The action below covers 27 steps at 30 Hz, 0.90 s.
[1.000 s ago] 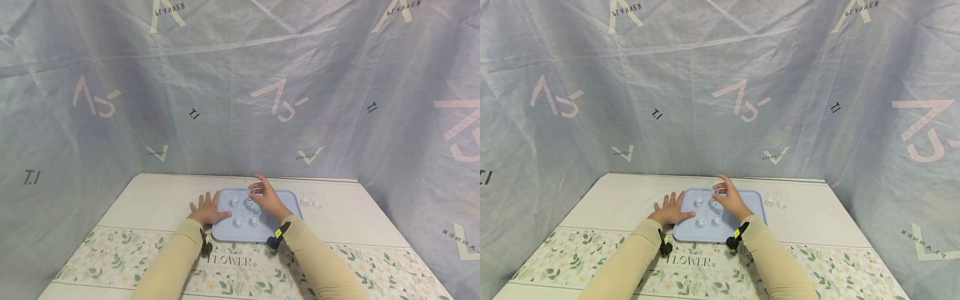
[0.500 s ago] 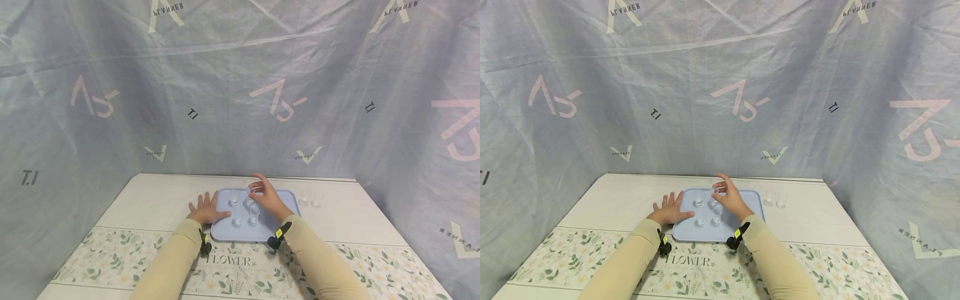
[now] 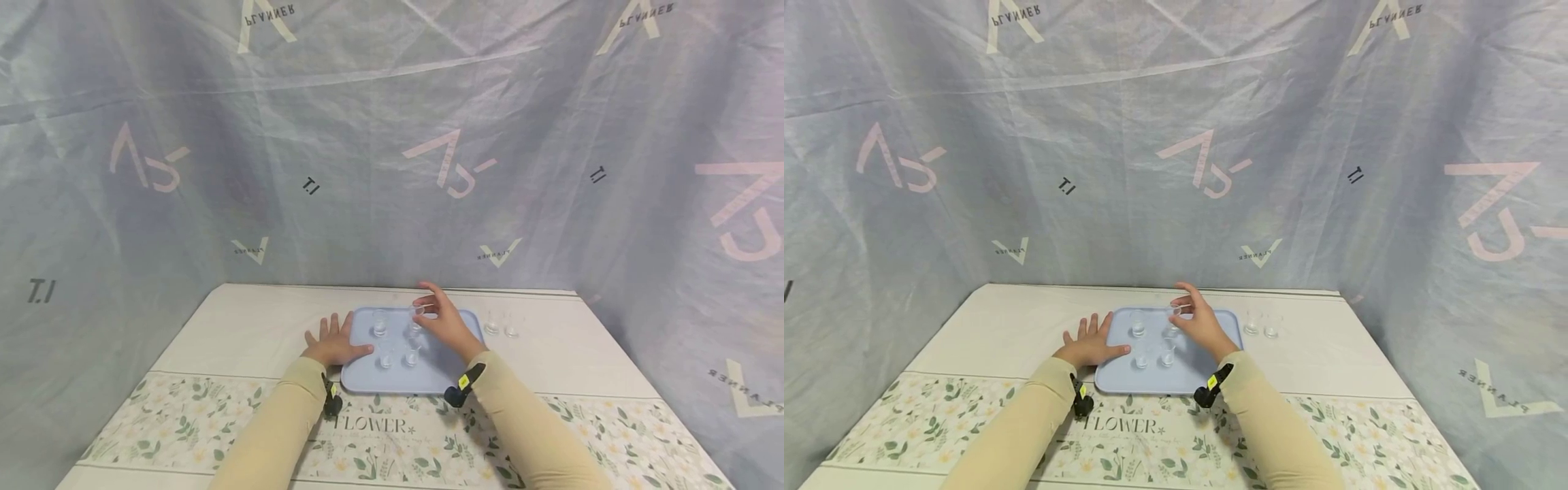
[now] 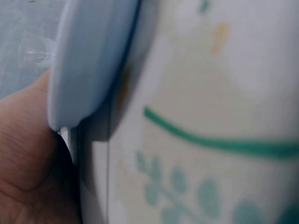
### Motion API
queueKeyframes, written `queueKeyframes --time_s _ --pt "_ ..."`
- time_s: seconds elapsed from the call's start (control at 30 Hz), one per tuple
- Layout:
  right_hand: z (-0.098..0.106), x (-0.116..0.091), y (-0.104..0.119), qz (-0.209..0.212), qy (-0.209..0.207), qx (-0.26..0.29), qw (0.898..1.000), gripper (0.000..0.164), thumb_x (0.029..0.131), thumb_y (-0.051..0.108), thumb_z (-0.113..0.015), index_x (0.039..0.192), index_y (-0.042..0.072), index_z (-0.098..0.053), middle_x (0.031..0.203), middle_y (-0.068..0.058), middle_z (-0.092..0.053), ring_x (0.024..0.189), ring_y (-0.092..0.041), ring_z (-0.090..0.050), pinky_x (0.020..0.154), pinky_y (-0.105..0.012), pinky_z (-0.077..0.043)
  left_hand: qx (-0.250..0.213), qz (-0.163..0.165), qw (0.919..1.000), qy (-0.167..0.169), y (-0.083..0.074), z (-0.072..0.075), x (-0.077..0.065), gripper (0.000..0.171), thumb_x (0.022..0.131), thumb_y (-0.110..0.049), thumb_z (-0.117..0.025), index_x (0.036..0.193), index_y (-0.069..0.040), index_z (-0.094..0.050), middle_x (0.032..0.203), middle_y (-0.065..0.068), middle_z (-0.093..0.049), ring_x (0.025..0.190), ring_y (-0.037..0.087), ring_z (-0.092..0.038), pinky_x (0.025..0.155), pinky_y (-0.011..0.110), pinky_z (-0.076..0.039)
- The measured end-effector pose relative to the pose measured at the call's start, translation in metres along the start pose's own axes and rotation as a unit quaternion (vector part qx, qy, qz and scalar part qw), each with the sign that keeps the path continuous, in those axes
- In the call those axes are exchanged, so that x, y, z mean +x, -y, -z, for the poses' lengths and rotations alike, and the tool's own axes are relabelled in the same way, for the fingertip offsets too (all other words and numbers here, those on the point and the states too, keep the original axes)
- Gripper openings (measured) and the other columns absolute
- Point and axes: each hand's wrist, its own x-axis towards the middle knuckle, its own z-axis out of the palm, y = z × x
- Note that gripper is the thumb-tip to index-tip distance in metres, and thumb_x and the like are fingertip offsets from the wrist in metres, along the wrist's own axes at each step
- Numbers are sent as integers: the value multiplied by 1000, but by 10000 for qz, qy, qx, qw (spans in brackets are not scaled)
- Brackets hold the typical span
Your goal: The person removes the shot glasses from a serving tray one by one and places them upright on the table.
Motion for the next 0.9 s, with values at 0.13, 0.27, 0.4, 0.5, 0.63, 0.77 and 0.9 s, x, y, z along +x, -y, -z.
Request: queueKeyframes --time_s 0.13,0.27,0.4,0.5,0.63,0.77,0.9 --pt "8 -8 17 107 96 51 9999 73 89 -8 -72 151 2 -36 124 -36 -60 114 -51 -59 97 -59 -49 1 -9 10000 -30 2 0 1 115 84 -80 -53 164 -20 4 166 21 13 151 43 18 109 74 17" --pt "14 -13 23 164 100 92 9998 72 88 -10 -71 151 0 -36 124 -38 -59 114 -53 -59 98 -62 -48 -11 -12 10000 -58 1 0 0 114 84 -79 -54 164 -20 3 166 21 11 151 43 17 109 74 16" --pt "17 -13 6 282 -86 20 9996 75 87 -11 -72 151 1 -36 123 -38 -60 112 -53 -60 97 -64 -47 -63 -21 10000 -42 0 1 -2 114 85 -79 -53 164 -19 3 166 22 11 151 43 17 109 74 17" --pt "21 -13 -9 303 -208 -18 9993 77 86 -11 -73 151 3 -37 122 -35 -62 110 -52 -61 96 -64 -48 -87 -38 10000 -31 -2 1 -4 114 85 -78 -54 164 -19 3 166 22 12 151 43 18 108 75 17" --pt "27 -15 -15 279 -260 -7 9993 77 85 -10 -75 151 6 -38 119 -31 -65 108 -47 -63 95 -60 -50 -120 -63 9999 -28 -2 2 -4 114 85 -78 -55 164 -19 3 166 23 12 151 44 18 108 75 17" --pt "33 -20 -17 226 -287 -36 9993 76 85 -9 -75 150 7 -39 118 -29 -66 107 -45 -64 95 -57 -51 -97 -27 9999 49 0 1 -1 116 83 -81 -53 163 -21 6 166 22 15 151 43 19 108 74 19" --pt "37 -24 -21 198 -328 -54 9993 77 85 -10 -75 151 7 -38 120 -31 -65 108 -48 -63 95 -61 -50 -89 -14 9999 99 -1 2 -4 118 82 -84 -51 163 -20 7 166 22 15 151 43 19 108 73 21"
